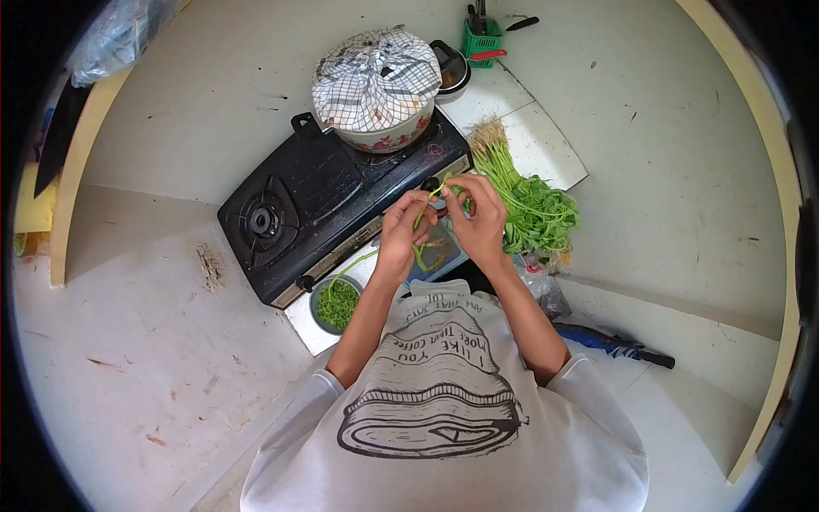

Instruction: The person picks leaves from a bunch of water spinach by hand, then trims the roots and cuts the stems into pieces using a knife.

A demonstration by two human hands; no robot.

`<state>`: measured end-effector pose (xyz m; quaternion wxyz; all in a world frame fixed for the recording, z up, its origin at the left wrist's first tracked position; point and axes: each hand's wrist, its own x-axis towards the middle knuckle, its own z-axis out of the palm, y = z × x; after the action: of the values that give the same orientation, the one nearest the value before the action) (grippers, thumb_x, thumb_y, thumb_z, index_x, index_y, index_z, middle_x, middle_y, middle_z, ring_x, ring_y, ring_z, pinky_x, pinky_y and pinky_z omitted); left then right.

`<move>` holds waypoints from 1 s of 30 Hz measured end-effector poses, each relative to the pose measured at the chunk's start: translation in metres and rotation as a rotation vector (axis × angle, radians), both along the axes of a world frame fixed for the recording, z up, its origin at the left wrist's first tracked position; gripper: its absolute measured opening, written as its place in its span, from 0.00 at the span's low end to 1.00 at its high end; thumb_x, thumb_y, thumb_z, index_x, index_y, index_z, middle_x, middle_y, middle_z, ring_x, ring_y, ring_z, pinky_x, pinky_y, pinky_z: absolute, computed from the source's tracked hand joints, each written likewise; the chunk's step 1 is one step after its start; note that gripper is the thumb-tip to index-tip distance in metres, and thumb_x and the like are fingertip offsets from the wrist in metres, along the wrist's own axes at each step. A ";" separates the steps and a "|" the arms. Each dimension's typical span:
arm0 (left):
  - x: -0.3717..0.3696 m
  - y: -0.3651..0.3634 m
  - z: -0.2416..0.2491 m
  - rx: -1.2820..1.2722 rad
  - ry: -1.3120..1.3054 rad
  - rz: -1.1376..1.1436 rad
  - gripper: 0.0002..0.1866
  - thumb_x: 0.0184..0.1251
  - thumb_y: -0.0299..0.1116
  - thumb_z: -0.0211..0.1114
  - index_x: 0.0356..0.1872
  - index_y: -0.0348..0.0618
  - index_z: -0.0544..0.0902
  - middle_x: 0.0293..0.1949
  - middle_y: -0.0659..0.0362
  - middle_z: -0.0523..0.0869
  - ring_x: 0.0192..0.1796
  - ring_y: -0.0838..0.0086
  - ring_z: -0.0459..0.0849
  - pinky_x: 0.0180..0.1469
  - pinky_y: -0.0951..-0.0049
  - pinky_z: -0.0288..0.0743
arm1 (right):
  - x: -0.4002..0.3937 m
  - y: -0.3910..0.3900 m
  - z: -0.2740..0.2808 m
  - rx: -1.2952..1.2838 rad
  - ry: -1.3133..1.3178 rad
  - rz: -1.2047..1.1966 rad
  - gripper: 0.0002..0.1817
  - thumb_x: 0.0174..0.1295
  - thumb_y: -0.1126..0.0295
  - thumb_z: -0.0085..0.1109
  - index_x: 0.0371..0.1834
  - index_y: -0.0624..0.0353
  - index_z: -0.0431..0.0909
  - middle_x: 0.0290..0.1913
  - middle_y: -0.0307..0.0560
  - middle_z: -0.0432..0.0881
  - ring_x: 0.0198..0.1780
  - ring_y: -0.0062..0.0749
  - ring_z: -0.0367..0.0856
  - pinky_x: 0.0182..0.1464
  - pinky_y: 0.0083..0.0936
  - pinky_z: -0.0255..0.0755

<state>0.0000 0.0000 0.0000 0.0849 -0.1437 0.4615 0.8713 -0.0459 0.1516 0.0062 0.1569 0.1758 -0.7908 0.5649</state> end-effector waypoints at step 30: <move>-0.003 0.009 -0.005 -0.216 0.146 0.063 0.09 0.83 0.28 0.58 0.55 0.38 0.82 0.43 0.63 0.84 0.28 0.88 0.71 0.30 0.81 0.67 | 0.004 0.000 0.002 0.002 0.067 -0.038 0.08 0.59 0.82 0.70 0.41 0.63 0.85 0.40 0.47 0.85 0.34 0.32 0.84 0.32 0.26 0.75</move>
<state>-0.0035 0.0094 -0.0051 0.0077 -0.1027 0.5526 0.8270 -0.0417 0.1514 0.0086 0.1939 0.1800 -0.7888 0.5547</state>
